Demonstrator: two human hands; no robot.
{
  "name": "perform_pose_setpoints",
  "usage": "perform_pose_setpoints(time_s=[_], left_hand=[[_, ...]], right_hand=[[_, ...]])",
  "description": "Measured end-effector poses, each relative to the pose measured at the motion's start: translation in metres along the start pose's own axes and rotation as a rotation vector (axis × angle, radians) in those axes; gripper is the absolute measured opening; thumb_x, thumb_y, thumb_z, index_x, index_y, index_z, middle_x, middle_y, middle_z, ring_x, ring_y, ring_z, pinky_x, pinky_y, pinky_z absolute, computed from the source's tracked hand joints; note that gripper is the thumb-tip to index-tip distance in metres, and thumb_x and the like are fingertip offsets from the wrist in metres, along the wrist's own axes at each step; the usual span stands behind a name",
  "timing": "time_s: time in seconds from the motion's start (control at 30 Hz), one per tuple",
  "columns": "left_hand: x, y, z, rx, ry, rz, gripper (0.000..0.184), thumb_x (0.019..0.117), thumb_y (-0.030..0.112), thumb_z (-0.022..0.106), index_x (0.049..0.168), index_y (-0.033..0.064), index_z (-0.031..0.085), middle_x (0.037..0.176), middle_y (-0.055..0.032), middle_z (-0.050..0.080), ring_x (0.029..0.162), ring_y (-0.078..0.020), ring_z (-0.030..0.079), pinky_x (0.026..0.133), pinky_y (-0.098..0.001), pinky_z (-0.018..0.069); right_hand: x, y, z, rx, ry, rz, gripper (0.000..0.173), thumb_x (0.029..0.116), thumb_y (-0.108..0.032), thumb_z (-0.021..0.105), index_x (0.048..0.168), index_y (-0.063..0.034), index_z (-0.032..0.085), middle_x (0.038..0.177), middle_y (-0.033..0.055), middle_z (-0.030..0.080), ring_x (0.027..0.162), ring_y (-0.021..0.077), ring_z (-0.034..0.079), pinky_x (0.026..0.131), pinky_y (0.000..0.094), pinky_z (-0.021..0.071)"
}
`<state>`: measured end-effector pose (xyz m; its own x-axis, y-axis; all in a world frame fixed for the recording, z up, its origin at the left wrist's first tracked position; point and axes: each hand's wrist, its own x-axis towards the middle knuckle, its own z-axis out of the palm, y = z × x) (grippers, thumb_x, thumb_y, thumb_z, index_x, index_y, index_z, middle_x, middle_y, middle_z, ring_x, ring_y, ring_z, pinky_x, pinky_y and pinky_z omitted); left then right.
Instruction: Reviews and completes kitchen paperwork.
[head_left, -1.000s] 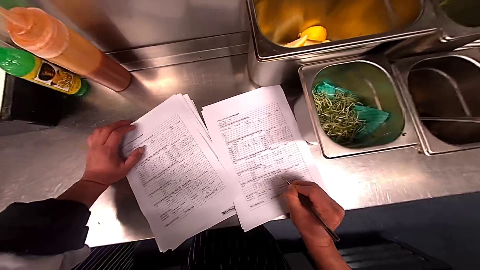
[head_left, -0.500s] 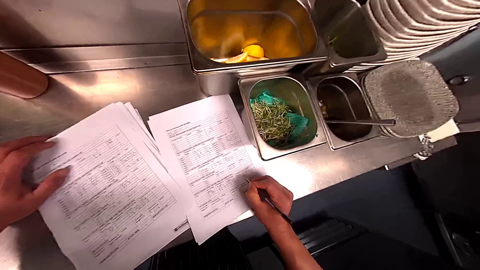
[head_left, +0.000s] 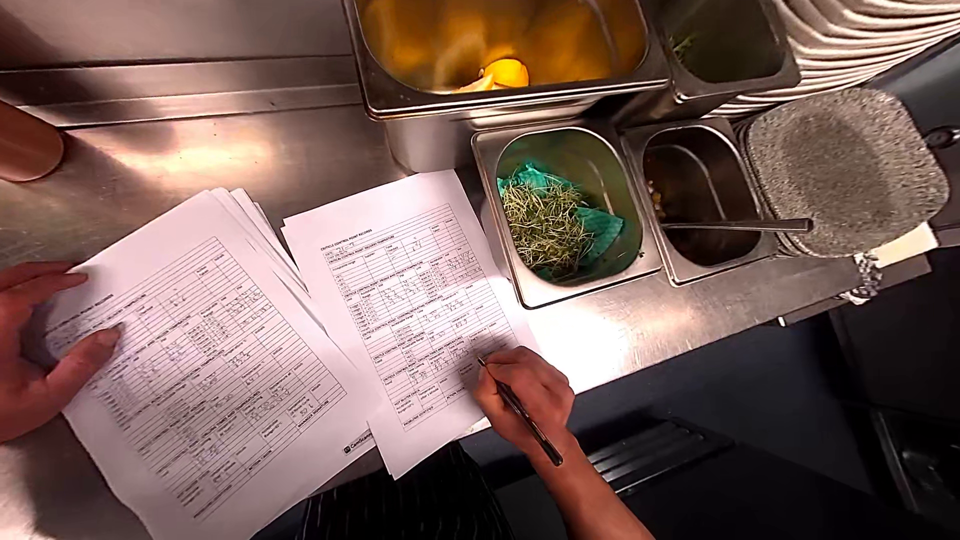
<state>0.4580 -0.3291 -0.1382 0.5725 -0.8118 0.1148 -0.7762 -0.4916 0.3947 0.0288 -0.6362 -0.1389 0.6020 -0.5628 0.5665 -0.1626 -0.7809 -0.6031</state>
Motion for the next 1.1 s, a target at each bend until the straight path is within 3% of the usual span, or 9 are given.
perform_pose_setpoints(time_s=[0.1, 0.4, 0.53, 0.73, 1.1], left_hand=[[-0.001, -0.006, 0.001, 0.001, 0.005, 0.017, 0.076, 0.0908, 0.053, 0.052, 0.14, -0.0058, 0.051, 0.15, -0.0255, 0.046, 0.141, -0.0379, 0.044, 0.117, -0.0503, 0.035], [0.007, 0.021, -0.009, 0.014, -0.034, -0.023, 0.076, 0.089, 0.045, 0.052, 0.138, -0.0129, 0.05, 0.148, -0.032, 0.045, 0.141, -0.0445, 0.042, 0.117, -0.0552, 0.0324], [0.005, 0.019, -0.008, 0.018, -0.031, -0.008, 0.076, 0.0908, 0.048, 0.05, 0.138, -0.0124, 0.05, 0.148, -0.0315, 0.045, 0.141, -0.0434, 0.043, 0.118, -0.0536, 0.0328], [0.011, 0.044, -0.012, -0.037, -0.023, -0.043, 0.069, 0.087, 0.033, 0.055, 0.133, -0.0181, 0.05, 0.145, -0.0359, 0.045, 0.137, -0.0447, 0.045, 0.115, -0.0513, 0.036], [0.01, 0.042, -0.011, -0.058, -0.025, -0.05, 0.07, 0.0869, 0.034, 0.055, 0.134, -0.0176, 0.049, 0.146, -0.035, 0.045, 0.138, -0.0432, 0.045, 0.116, -0.0493, 0.036]], right_hand=[[0.0, 0.001, 0.0, 0.029, -0.016, 0.015, 0.011, 0.0853, -0.008, 0.069, 0.075, -0.0075, 0.07, 0.076, 0.0032, 0.071, 0.071, 0.0086, 0.069, 0.062, 0.0199, 0.0569], [0.004, 0.0, -0.001, 0.013, 0.045, 0.085, 0.011, 0.0857, -0.008, 0.068, 0.075, -0.0071, 0.07, 0.076, 0.0029, 0.072, 0.069, 0.0068, 0.068, 0.061, 0.0183, 0.0567], [0.004, -0.002, 0.0, -0.023, 0.031, 0.107, 0.013, 0.0848, -0.008, 0.068, 0.072, -0.0078, 0.07, 0.073, 0.002, 0.071, 0.068, 0.0063, 0.067, 0.06, 0.0173, 0.055], [0.003, -0.001, 0.0, -0.002, 0.073, 0.126, 0.011, 0.0835, -0.008, 0.069, 0.072, -0.0072, 0.069, 0.073, 0.0027, 0.07, 0.068, 0.0058, 0.068, 0.06, 0.0169, 0.0561], [0.005, -0.001, -0.001, -0.027, 0.067, 0.187, 0.012, 0.0829, -0.008, 0.069, 0.071, -0.0074, 0.069, 0.075, 0.0025, 0.071, 0.069, 0.0056, 0.068, 0.061, 0.0167, 0.0563]])
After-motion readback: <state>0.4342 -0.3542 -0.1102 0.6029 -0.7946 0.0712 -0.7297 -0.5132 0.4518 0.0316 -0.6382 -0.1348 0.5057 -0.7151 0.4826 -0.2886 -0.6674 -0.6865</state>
